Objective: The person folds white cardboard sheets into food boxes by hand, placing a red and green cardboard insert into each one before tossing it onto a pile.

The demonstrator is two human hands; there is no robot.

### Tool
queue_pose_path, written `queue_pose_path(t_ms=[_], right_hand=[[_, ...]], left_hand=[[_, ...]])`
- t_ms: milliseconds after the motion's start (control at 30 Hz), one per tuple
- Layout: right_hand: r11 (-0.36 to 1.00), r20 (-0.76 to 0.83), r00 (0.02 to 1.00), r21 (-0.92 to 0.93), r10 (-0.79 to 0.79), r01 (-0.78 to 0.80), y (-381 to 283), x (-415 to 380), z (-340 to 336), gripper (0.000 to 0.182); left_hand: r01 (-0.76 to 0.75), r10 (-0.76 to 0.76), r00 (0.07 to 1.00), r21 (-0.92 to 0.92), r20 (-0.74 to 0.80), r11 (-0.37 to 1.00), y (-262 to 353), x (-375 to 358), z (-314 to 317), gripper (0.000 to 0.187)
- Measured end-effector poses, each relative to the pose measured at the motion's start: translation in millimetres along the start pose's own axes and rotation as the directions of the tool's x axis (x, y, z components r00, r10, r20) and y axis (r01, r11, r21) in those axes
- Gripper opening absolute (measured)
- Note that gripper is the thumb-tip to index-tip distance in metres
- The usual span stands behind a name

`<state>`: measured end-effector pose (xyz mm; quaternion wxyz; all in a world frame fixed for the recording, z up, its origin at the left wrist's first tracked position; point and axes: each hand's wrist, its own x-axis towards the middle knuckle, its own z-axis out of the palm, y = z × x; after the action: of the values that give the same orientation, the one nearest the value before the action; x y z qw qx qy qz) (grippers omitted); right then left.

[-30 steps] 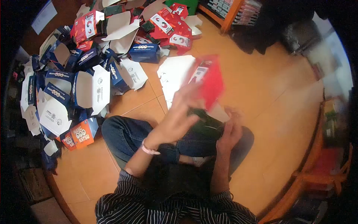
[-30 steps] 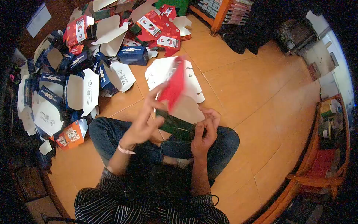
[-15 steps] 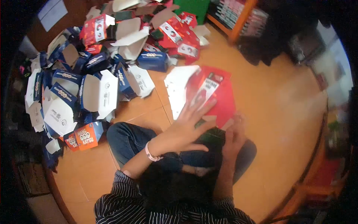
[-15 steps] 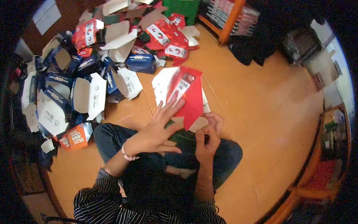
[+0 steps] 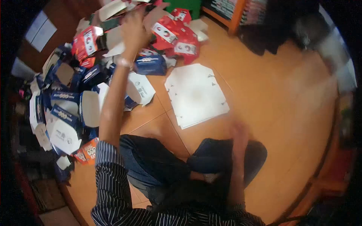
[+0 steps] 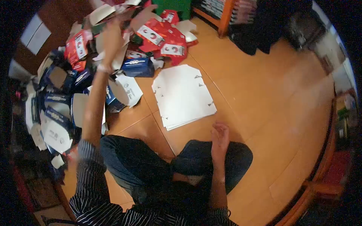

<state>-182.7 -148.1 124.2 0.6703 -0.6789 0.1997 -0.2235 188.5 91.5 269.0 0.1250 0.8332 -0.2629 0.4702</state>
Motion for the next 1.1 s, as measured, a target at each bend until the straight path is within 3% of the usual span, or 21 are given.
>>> queue_pose_path(t_ms=[33,67,100,133,167,233,367,467,500,567,633,700,733,800,933,1000,1067,1100], right_hand=[[0.990,-0.030,0.996,0.120,0.081,-0.076,10.2,-5.2,-3.7,0.023],[0.988,-0.046,0.994,0.117,0.104,-0.098,15.1,-8.6,-4.9,0.023],[0.984,-0.001,0.990,0.112,0.138,-0.137,18.4,-7.8,-3.1,0.021],[0.980,0.046,0.985,0.105,0.164,-0.168,20.5,-5.7,-2.1,0.019],[0.980,0.037,0.985,0.101,0.169,-0.172,19.9,-4.0,-2.4,0.019],[0.990,0.127,0.985,0.072,0.112,-0.122,16.1,-3.1,-4.3,0.017],[0.965,0.112,0.970,0.126,0.217,-0.231,23.5,-3.5,-4.2,0.016],[0.977,0.140,0.978,0.122,0.156,-0.173,28.2,-5.7,0.5,0.017],[0.986,0.131,0.980,0.058,0.148,-0.157,33.1,-5.1,0.1,0.018],[0.990,0.129,0.981,-0.010,0.144,-0.144,34.1,-6.4,-0.4,0.019],[0.991,0.110,0.985,-0.039,0.135,-0.131,30.9,-5.5,1.2,0.020],[0.992,0.130,0.984,-0.059,0.118,-0.111,32.4,-5.1,3.9,0.020],[0.992,0.135,0.985,-0.081,0.102,-0.092,33.4,-5.1,3.7,0.020],[0.992,0.142,0.982,-0.035,0.122,-0.119,33.9,-5.7,1.8,0.019],[0.984,0.119,0.978,0.029,0.171,-0.176,36.7,-4.9,0.7,0.020],[0.990,0.121,0.984,0.031,0.134,-0.138,48.7,-3.1,-0.2,0.023],[0.995,0.128,0.988,0.038,0.088,-0.093,66.4,2.7,3.7,0.025],[0.977,0.104,0.993,-0.204,-0.049,0.070,75.3,6.0,6.8,0.028]], left_hand=[[0.061,-0.016,0.846,-0.068,0.533,0.996,36.8,-39.3,8.7,0.051],[-0.040,0.047,0.812,-0.024,0.581,0.999,65.9,-112.7,46.4,0.066],[-0.251,0.257,0.699,-0.108,0.667,0.962,98.2,-180.1,57.3,0.080],[-0.073,0.201,0.568,-0.194,0.798,0.978,139.1,-233.5,54.9,0.085],[0.099,0.197,0.281,-0.232,0.939,0.968,170.6,-241.8,38.0,0.090],[0.043,0.183,0.122,-0.190,0.975,0.981,205.3,-259.8,28.4,0.100],[0.009,0.167,0.188,-0.172,0.968,0.985,206.0,-291.4,37.3,0.093],[-0.088,0.284,0.453,-0.274,0.845,0.958,186.8,-327.5,38.1,0.086],[-0.088,0.285,0.456,-0.275,0.843,0.957,187.5,-317.6,24.1,0.086],[0.036,-0.057,0.257,0.049,0.965,0.998,187.7,-286.0,-14.5,0.081],[0.124,-0.125,0.289,0.093,0.949,0.988,175.3,-313.3,-5.8,0.078],[0.074,-0.006,0.366,-0.023,0.931,0.997,170.6,-326.2,-0.8,0.060],[0.080,-0.014,0.368,-0.017,0.930,0.997,171.1,-337.3,3.5,0.060],[-0.163,0.225,0.559,-0.161,0.798,0.973,175.2,-351.2,6.2,0.044],[-0.239,0.289,0.508,-0.189,0.812,0.952,176.0,-350.0,17.8,0.041],[-0.456,0.400,0.488,-0.164,0.775,0.875,162.9,-346.2,30.4,0.041],[-0.425,0.436,0.460,-0.240,0.774,0.873,151.2,-326.1,32.7,0.040],[-0.386,0.478,0.422,-0.324,0.771,0.864,146.9,-315.1,30.3,0.039]])
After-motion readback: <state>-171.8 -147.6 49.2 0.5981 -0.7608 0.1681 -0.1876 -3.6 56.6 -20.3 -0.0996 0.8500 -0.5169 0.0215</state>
